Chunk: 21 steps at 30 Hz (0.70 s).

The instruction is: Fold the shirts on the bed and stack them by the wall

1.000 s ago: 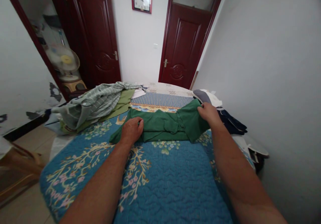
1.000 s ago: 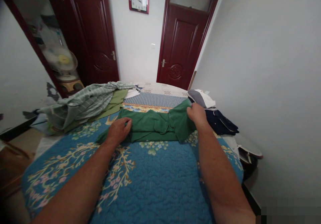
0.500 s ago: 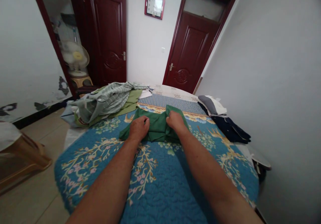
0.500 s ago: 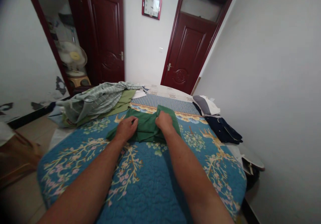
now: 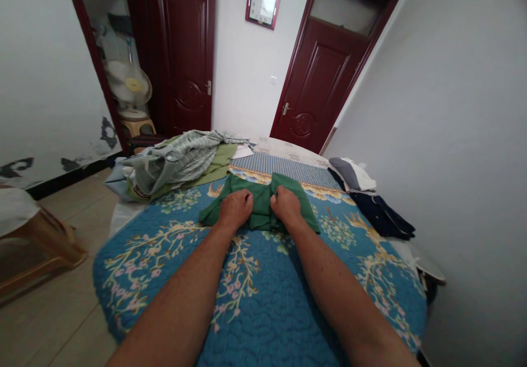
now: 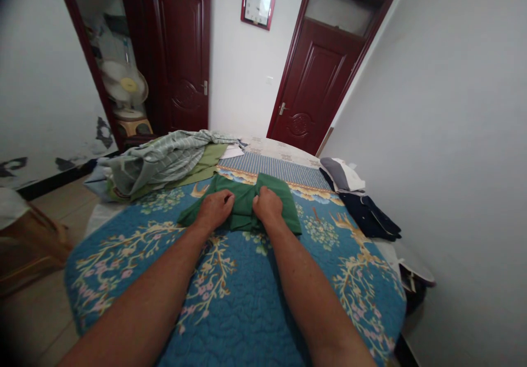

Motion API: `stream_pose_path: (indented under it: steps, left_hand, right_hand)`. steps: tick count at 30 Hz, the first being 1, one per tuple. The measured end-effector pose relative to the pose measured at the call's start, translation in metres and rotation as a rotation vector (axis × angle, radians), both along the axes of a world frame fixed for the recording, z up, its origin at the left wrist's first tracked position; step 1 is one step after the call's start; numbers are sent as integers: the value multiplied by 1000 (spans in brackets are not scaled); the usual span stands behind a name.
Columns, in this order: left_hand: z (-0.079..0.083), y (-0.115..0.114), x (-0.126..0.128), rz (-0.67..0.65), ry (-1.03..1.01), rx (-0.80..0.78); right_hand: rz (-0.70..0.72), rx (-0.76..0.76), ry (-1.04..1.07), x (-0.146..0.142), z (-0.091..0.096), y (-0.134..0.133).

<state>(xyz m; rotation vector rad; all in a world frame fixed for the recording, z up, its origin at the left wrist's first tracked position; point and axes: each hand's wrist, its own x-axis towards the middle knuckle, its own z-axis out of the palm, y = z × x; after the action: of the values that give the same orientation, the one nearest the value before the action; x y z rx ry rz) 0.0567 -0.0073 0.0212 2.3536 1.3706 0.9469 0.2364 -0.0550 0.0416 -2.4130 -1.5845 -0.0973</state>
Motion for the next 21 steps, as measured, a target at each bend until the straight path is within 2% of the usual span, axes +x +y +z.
stream_pose_path:
  steps: [5, 8, 10, 12, 14, 17, 21]
  left_hand:
    - [-3, 1, 2, -20, 22, 4]
    - [-6, 0, 5, -62, -18, 29]
    - [-7, -4, 9, -140, -77, 78]
    - [-9, -11, 16, -278, -108, 143]
    - [-11, -21, 24, -423, -66, 187]
    - [-15, -37, 35, -515, 131, 147]
    - [-16, -49, 44, -442, 364, 45]
  right_hand:
    - [78, -24, -7, -7, -11, -2]
    - [224, -12, 88, 9, -1, -4]
    - [257, 99, 136, 30, 11, -6]
    - [204, 272, 136, 54, 21, -8]
    - [167, 381, 104, 75, 23, -9]
    - [186, 337, 46, 94, 5, -7]
    - [156, 84, 31, 99, -35, 1]
